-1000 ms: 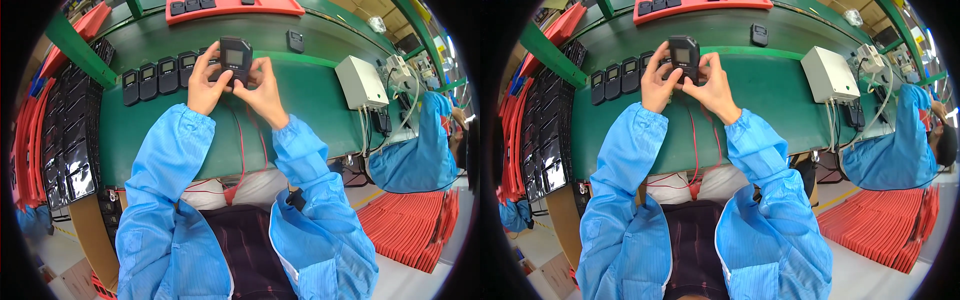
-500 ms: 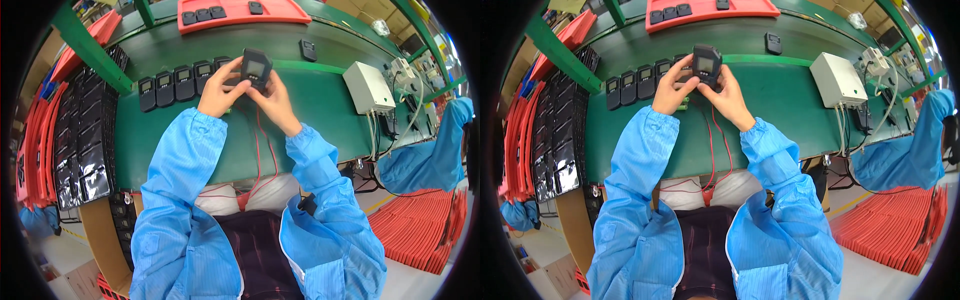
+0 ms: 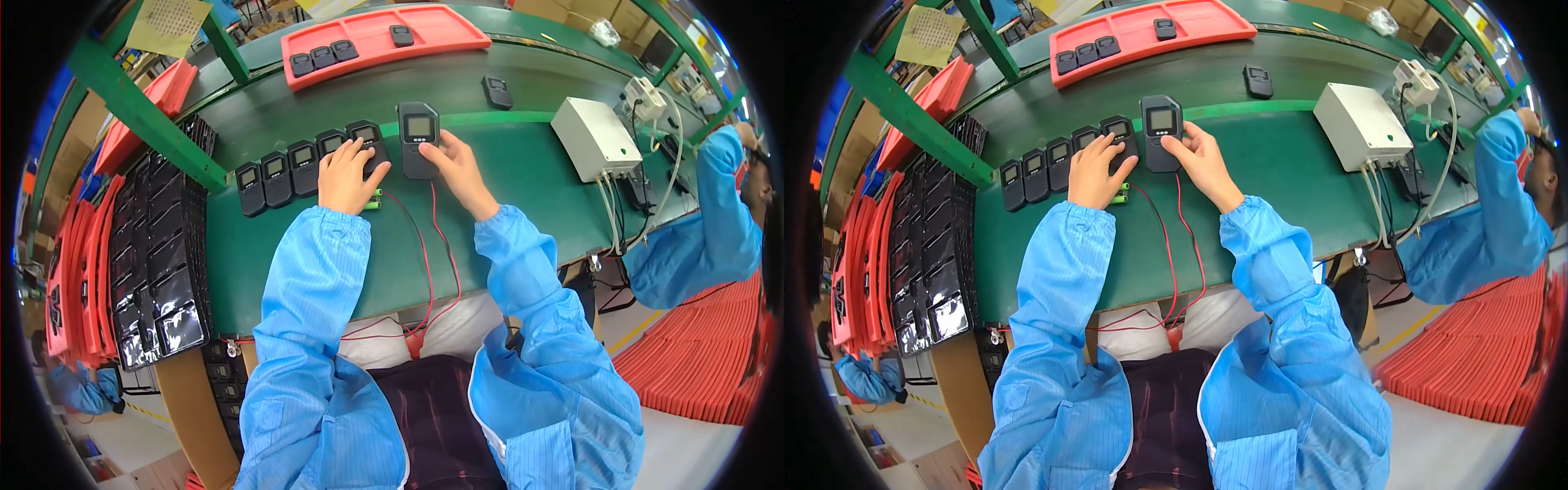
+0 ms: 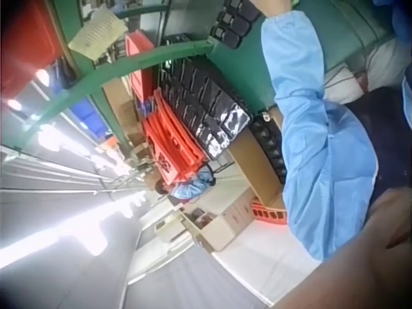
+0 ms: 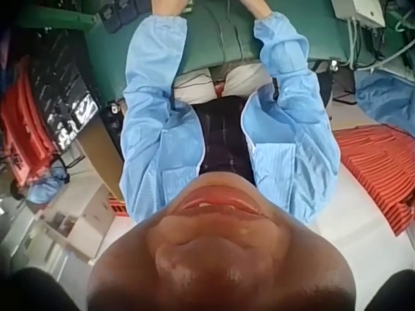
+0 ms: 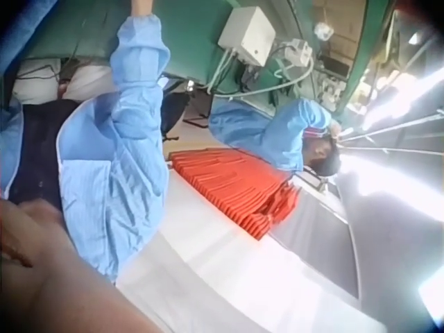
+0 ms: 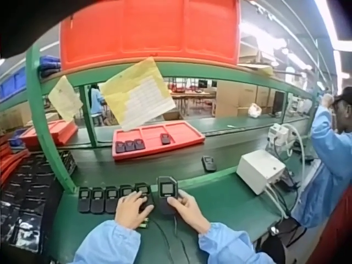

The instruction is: The recorder is assembling handheld electronic devices by inserting batteries into them and arranging them on a workbench.

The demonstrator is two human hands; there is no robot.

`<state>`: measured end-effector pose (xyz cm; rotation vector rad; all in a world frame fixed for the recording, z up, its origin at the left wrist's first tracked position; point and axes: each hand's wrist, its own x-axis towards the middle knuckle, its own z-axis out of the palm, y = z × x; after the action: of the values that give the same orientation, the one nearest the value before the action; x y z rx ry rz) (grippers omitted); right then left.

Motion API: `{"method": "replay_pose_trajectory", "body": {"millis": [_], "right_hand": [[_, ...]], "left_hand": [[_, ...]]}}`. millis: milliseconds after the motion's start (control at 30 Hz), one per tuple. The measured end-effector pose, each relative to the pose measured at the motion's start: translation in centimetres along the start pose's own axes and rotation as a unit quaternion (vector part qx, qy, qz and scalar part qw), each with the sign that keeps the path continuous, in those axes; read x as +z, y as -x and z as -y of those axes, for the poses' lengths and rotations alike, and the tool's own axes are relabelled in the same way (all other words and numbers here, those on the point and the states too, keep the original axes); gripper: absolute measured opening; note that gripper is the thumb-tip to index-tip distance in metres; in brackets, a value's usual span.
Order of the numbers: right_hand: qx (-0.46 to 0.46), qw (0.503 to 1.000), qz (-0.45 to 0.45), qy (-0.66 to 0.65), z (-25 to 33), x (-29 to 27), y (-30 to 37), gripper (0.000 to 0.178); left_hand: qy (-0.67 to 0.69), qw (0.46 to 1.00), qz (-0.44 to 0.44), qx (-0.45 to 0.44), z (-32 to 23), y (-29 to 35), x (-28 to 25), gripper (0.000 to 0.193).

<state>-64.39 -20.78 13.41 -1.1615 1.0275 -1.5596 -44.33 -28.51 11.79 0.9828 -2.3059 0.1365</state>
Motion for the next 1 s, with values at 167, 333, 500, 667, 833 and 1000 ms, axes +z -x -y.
{"method": "replay_pose_trajectory", "body": {"millis": [167, 333, 500, 667, 833, 1000], "right_hand": [[0.002, 0.993, -0.067, 0.102, -0.6, -1.1, -0.2, 0.041], [-0.035, 0.983, -0.106, 0.148, -0.4, -0.6, -0.1, 0.04], [-0.063, 0.99, -0.083, 0.098, -0.1, -0.5, -0.3, 0.045], [-0.062, 0.991, -0.08, 0.091, -0.1, -0.6, -0.3, 0.043], [-0.07, 0.993, -0.079, 0.06, 0.2, -0.7, -0.4, 0.043], [-0.061, 0.993, -0.084, 0.058, 1.5, 0.0, 0.3, 0.049]], "left_hand": [[0.062, 0.997, 0.051, -0.01, -2.2, -0.8, -0.8, 0.045], [0.118, 0.985, 0.103, -0.066, -4.9, -0.4, -1.3, 0.049], [0.09, 0.988, 0.107, -0.062, -5.2, 0.1, -0.3, 0.042], [0.075, 0.992, 0.094, -0.024, -4.7, 0.6, 0.1, 0.04], [0.197, 0.967, 0.092, -0.133, -4.0, 0.3, -0.8, 0.043], [0.632, 0.725, 0.051, -0.269, -0.2, 1.4, -1.3, 0.052]]}}
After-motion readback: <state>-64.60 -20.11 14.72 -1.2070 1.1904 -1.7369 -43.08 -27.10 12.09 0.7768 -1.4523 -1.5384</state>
